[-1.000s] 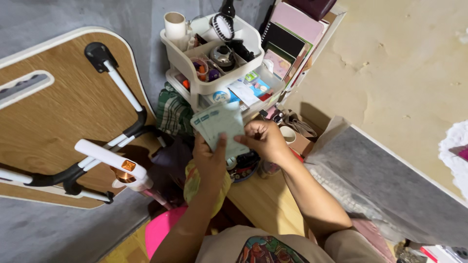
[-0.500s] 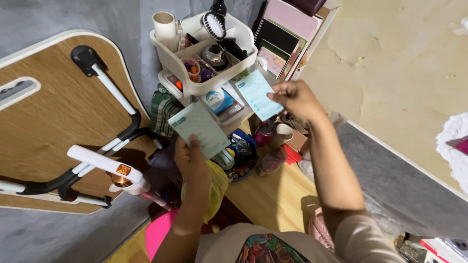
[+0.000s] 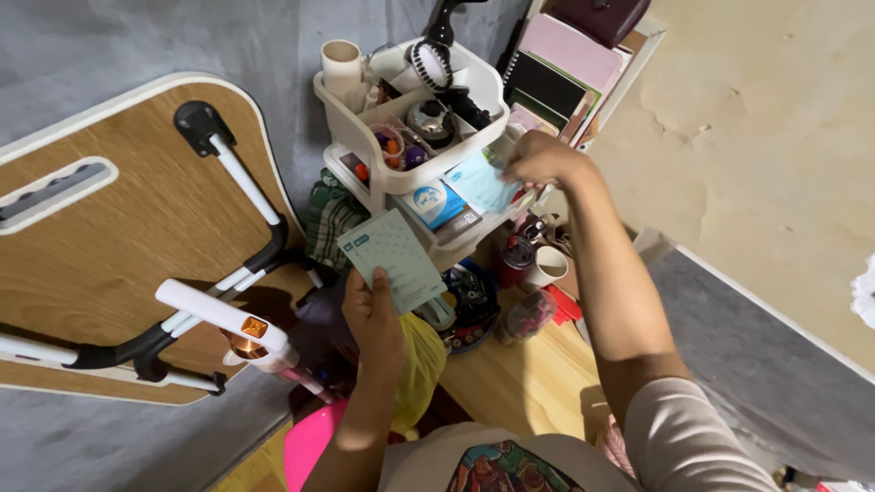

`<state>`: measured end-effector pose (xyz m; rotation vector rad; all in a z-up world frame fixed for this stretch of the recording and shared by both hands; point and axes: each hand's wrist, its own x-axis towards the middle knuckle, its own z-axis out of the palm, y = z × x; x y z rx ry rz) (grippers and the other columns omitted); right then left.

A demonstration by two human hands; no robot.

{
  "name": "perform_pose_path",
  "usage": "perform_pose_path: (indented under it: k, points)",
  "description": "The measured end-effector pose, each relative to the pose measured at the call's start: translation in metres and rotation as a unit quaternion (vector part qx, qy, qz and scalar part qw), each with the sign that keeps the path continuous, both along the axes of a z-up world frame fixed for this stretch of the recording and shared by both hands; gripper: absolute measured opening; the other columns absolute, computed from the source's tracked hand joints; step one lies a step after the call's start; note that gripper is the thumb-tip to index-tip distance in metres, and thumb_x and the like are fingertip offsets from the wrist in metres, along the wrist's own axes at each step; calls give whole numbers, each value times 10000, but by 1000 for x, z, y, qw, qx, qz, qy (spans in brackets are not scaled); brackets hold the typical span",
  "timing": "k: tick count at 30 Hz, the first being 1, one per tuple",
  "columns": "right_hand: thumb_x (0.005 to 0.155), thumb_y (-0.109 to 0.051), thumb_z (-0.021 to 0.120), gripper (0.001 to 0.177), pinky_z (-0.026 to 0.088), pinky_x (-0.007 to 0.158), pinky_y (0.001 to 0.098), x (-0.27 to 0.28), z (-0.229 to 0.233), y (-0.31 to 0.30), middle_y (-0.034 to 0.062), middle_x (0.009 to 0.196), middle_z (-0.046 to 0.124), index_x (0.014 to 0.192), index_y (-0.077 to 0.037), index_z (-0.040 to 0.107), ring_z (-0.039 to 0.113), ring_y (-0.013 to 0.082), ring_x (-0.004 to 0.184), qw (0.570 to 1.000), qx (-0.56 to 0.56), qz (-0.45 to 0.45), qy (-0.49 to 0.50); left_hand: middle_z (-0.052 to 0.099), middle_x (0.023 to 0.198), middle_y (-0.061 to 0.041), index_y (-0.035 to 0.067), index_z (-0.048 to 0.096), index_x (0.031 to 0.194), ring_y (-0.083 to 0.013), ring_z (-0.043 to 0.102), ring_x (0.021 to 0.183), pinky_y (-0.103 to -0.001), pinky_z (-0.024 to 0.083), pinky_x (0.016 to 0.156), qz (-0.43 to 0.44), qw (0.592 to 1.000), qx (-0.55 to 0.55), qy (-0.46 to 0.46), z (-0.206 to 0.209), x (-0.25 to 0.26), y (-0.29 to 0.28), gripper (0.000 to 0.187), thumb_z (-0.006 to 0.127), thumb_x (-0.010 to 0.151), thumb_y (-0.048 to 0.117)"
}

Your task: The person packs a pink handbag with daily essentials including a notebook, a small box, and a face mask, then places the bag on a hanger. The person also organizes notebooks and other items on a nearby desk and shelf.

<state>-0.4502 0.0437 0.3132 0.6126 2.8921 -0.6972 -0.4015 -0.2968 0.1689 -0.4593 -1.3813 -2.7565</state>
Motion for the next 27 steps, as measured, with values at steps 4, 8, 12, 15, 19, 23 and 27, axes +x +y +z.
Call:
perform_pose_path:
  k: [4,8,12,15,19,23,27]
  points:
    - [860,-181,758,219,455,457,326,-5,-2,-1,92,653,666,964,11,773,571,163,508,997,-74,14,14,721,1141,-71,-26,603,1298,-79,653,962,-257,528,839,-3,1000,18,6,-4,-3,1,311,559,1081,192]
    - [847,-205,766,230,471,458,325,-10,-5,-5,100,642,660,968,-10,760,584,182,504,999,-16,25,-15,711,1166,-65,-26,592,1338,-72,637,998,-249,517,880,-4,1000,3,-3,-3,-4,11,345,566,1069,188]
    - [822,-233,793,266,482,467,301,-6,8,10,78,647,681,888,25,793,614,171,513,996,49,45,-63,714,1163,-72,-28,603,1328,-78,639,998,-249,518,885,0,1000,-6,-6,-4,-4,11,334,566,1072,183]
    - [861,-206,767,245,443,452,348,-2,15,22,100,662,647,881,38,781,563,200,520,991,45,52,-118,725,1144,-78,-25,614,1302,-82,651,973,-252,527,861,-3,1000,-13,-12,-6,-6,10,313,558,1078,187]
    - [870,-180,777,162,432,461,340,-1,9,22,80,677,641,884,-19,770,539,165,530,992,-106,63,5,725,1140,-80,-23,617,1313,-76,649,966,-253,531,846,1,1000,-6,1,-9,-6,14,316,558,1078,180]
    - [876,-241,770,170,555,577,311,-15,-11,-10,37,739,706,919,-77,763,650,139,578,990,-54,31,124,724,1150,-89,-36,610,1325,-84,651,978,-253,527,861,1,1000,3,10,-7,-5,17,314,559,1079,151]
    - [871,-240,824,277,564,682,372,-8,-22,-44,113,750,745,848,28,757,675,228,673,965,-7,41,259,716,1185,-93,-36,584,1351,-93,663,1013,-253,529,885,5,1000,-3,2,-2,-3,18,340,559,1055,131]
